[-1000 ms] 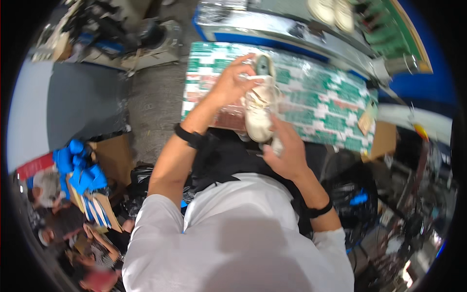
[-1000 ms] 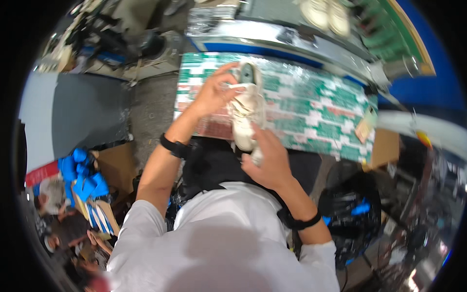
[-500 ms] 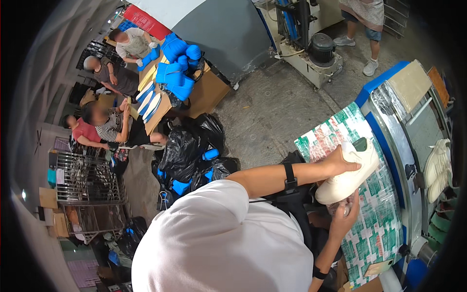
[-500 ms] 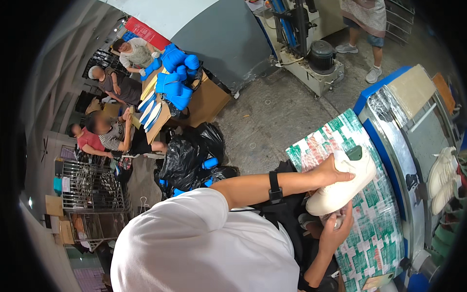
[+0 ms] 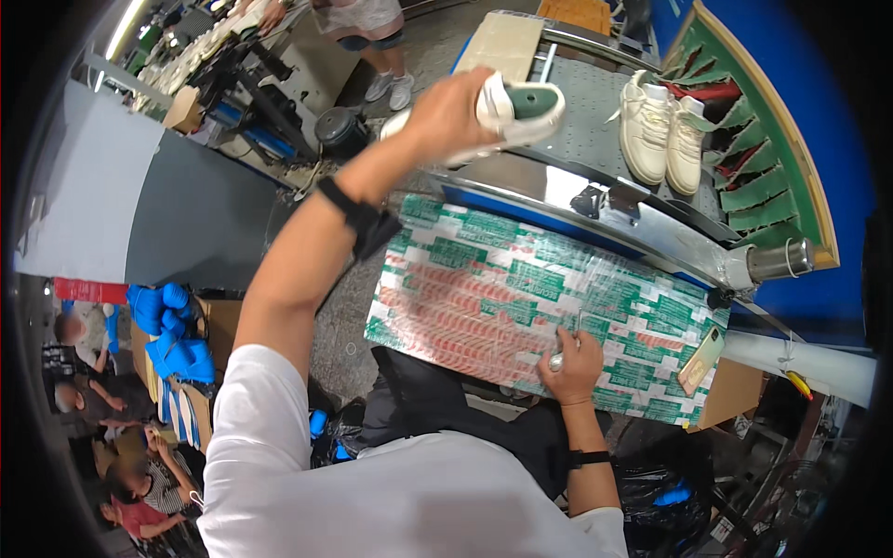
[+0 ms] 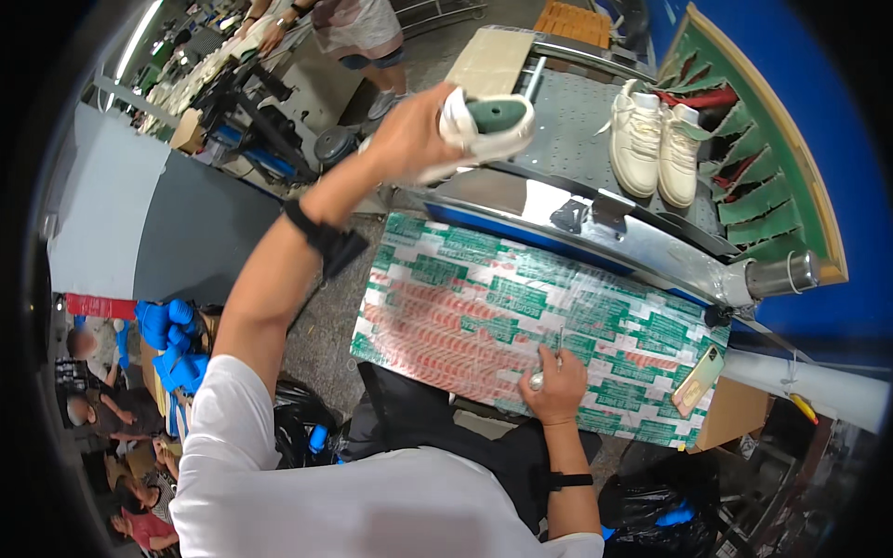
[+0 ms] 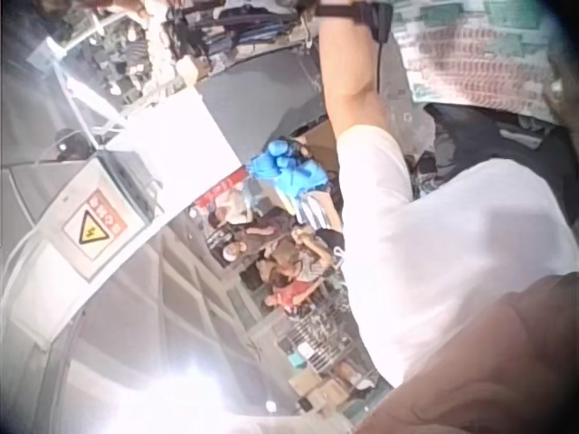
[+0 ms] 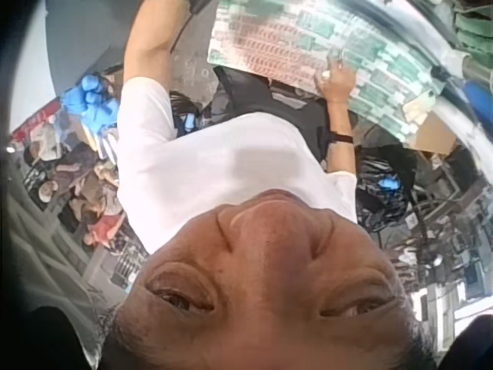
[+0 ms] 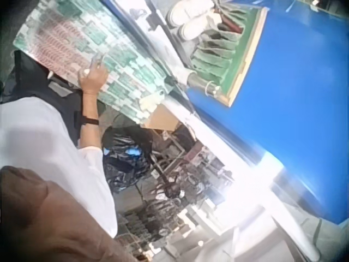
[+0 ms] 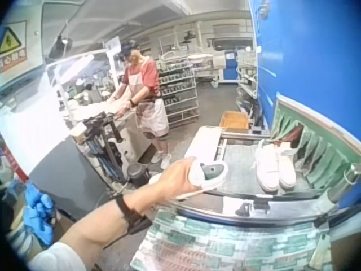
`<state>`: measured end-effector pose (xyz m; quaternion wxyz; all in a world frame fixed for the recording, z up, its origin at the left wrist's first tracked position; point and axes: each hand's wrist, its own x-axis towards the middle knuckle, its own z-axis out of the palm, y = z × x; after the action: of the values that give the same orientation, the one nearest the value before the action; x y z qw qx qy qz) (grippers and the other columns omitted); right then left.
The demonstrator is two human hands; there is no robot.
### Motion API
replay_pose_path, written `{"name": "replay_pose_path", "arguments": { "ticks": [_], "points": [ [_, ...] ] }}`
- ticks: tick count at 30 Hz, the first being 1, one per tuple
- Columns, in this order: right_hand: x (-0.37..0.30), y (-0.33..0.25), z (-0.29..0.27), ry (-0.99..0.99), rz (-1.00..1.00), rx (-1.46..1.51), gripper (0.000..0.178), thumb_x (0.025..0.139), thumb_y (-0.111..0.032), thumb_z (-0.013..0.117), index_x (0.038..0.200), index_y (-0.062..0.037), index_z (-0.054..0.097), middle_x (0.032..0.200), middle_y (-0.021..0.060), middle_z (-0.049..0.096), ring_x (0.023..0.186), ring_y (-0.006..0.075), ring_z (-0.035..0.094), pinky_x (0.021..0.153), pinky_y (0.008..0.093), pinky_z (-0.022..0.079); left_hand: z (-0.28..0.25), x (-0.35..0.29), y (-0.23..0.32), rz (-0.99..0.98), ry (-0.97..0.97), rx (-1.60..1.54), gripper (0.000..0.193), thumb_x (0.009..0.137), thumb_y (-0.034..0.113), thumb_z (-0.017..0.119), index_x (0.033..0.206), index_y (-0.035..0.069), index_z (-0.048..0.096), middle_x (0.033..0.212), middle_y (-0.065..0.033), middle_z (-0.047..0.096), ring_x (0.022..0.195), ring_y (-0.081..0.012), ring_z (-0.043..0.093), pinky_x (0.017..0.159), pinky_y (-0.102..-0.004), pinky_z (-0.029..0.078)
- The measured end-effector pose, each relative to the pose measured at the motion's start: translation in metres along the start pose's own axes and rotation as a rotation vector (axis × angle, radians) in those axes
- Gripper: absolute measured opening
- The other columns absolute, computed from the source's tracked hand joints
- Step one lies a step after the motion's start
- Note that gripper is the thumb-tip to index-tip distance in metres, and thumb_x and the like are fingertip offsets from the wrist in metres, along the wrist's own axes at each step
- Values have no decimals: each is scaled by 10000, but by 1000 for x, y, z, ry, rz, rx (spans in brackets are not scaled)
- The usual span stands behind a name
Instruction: The worker is assembling shoes by inserting a shoe tree, wiping the surface, and placing them on a production line.
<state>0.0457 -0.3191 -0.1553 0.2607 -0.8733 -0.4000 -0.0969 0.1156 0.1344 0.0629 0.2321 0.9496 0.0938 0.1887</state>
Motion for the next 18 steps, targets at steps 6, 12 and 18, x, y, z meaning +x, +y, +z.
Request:
{"name": "replay_pose_path", "arguments": {
  "ticks": [6,12,18],
  "points": [
    [17,-5,5,-16,-19,83,468,779,-261,829,1211,-83,797,1103,173,662,968,392,670,847,524,554,42,123,-127,-174,-232,216,879,657,356,1000,1431,108,665,1297,-207,777,1264,-426,722,1068,-524,570],
    [8,3,1,-72,70,61,475,800,-293,837,1236,-106,809,1165,162,675,985,362,680,846,492,556,133,128,-15,130,266,470,1022,827,277,919,1658,-34,412,1727,-346,376,1608,-489,380,1288,-600,340],
    [3,6,2,-75,81,89,479,786,-291,842,1229,-114,807,1177,155,677,979,353,683,842,475,555,281,205,104,-337,-350,-161,834,913,439,908,1503,-67,605,1368,-291,738,1279,-399,720,1107,-510,555]
  ]
}}
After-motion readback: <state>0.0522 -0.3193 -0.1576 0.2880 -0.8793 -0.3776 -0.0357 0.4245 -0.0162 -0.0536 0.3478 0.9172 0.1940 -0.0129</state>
